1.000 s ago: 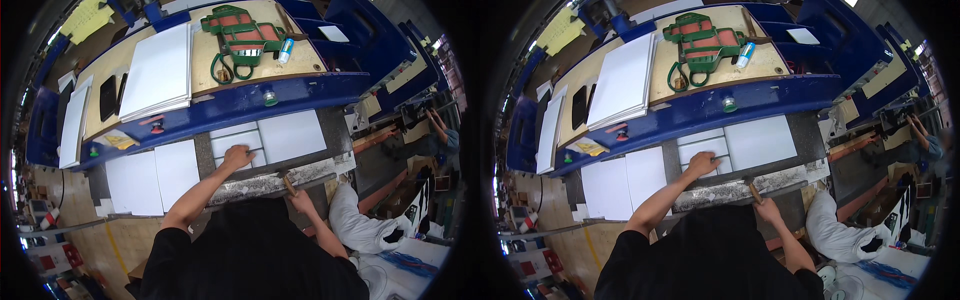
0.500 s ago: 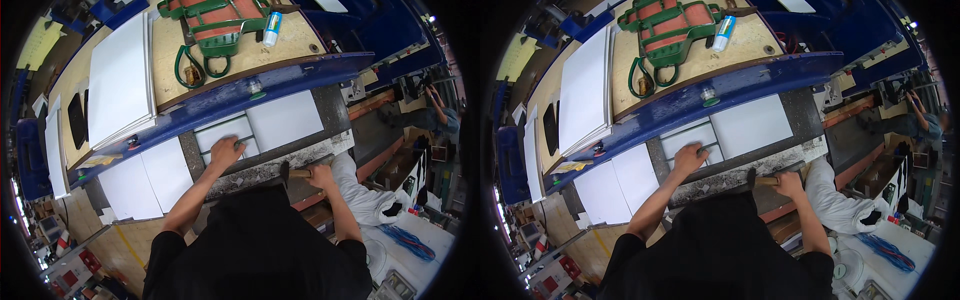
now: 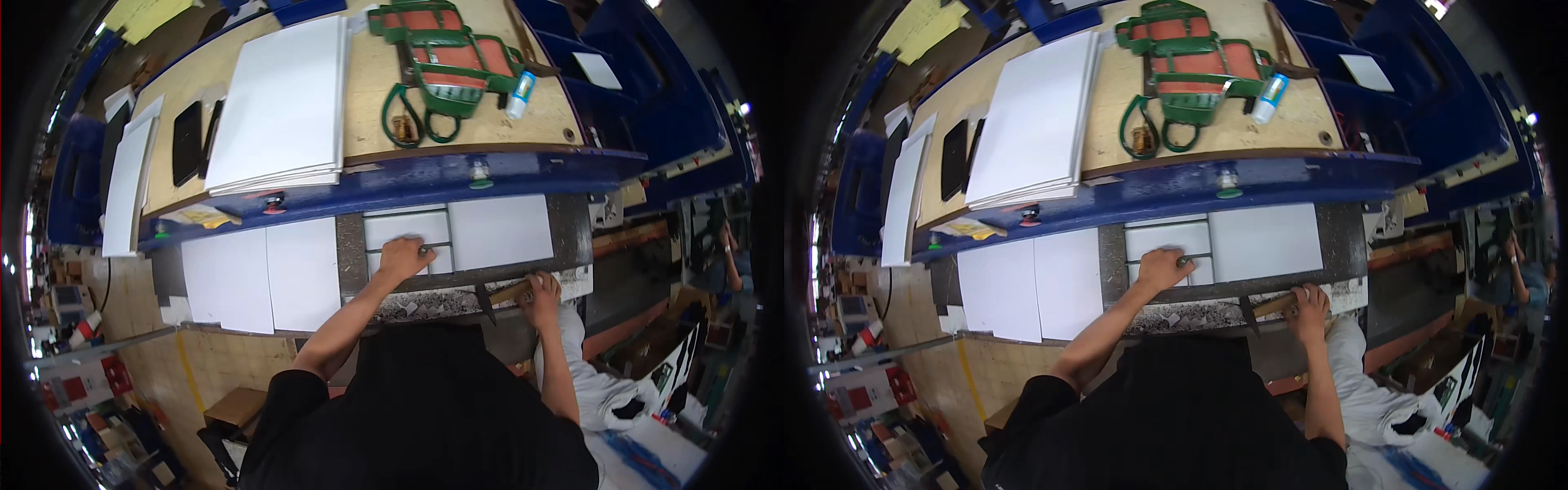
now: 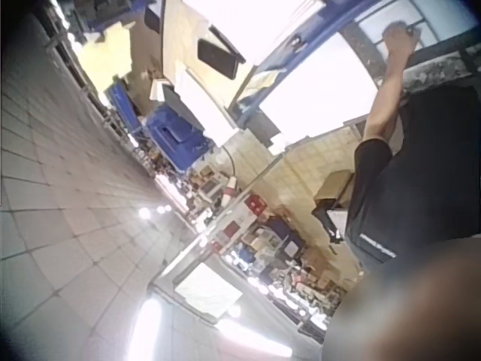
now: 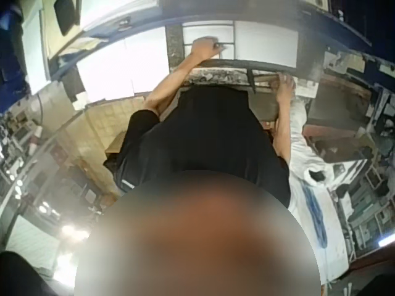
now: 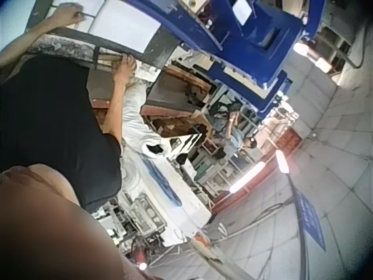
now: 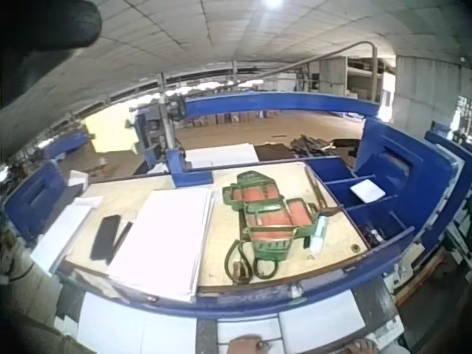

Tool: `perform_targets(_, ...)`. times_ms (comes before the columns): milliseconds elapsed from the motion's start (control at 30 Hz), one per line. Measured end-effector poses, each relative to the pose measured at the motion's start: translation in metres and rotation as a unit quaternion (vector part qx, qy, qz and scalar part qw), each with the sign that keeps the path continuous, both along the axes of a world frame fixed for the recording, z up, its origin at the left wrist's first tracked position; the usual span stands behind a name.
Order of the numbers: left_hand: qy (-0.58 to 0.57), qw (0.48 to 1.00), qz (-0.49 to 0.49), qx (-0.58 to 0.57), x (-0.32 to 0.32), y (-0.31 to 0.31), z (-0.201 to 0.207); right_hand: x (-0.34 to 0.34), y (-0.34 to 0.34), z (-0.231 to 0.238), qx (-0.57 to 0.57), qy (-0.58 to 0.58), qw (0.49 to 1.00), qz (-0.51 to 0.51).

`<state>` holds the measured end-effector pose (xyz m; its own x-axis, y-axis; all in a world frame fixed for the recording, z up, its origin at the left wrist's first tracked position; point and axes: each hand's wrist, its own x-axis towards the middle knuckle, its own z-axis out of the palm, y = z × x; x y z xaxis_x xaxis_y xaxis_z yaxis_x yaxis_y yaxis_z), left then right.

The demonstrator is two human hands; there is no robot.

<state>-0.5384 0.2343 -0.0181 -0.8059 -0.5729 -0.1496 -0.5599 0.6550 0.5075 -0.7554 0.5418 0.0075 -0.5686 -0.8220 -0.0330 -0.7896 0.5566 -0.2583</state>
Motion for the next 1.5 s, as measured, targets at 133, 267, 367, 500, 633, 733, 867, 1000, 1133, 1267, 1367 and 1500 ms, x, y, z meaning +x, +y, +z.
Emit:
perform_targets(133,-0.007,1.0,-0.02,-0.01,-0.012,-0.025,0.066,0.009,-0.007,0.008,-0.041,-0.021,0.999,-0.023)
perform_targets(267,-0.014,1.0,-0.023,0.004,0.026,0.008,-0.004,0.006,-0.021,0.0,-0.056,-0.052,0.997,-0.02)
perform_targets(367,0.044,0.999,0.009,-0.021,0.03,0.026,0.01,0.011,-0.036,0.008,-0.079,-0.038,0.996,0.008)
perform_targets(500,0.007,1.0,0.004,-0.024,0.071,0.016,0.045,0.039,-0.08,0.023,-0.142,-0.091,0.984,0.059)
perform_targets(633,-0.086,0.995,-0.016,-0.046,0.152,0.003,0.07,0.069,-0.124,0.028,-0.15,-0.121,0.969,0.153)
perform_targets(733,-0.147,0.988,0.013,-0.039,0.223,0.001,0.054,0.108,-0.175,0.028,-0.164,-0.184,0.939,0.239)
perform_targets(867,-0.093,0.995,0.007,0.024,0.277,0.008,0.015,0.211,-0.264,0.049,-0.189,-0.262,0.856,0.404)
perform_targets(1000,-0.113,0.992,0.02,0.046,0.293,0.033,0.011,0.294,-0.353,0.01,-0.04,-0.135,0.85,0.507)
perform_targets(1133,-0.123,0.989,0.046,0.065,0.299,0.033,0.018,0.324,-0.381,-0.013,0.067,-0.039,0.874,0.479)
perform_targets(1267,-0.114,0.992,0.053,0.033,0.309,0.023,0.018,0.346,-0.404,-0.003,0.155,0.024,0.867,0.473)
perform_targets(1367,-0.148,0.985,0.063,0.065,0.304,0.019,0.034,0.349,-0.403,-0.006,0.147,0.02,0.895,0.42)
perform_targets(1500,-0.144,0.987,0.053,0.054,0.297,0.007,0.061,0.337,-0.41,-0.013,0.125,0.008,0.893,0.432)
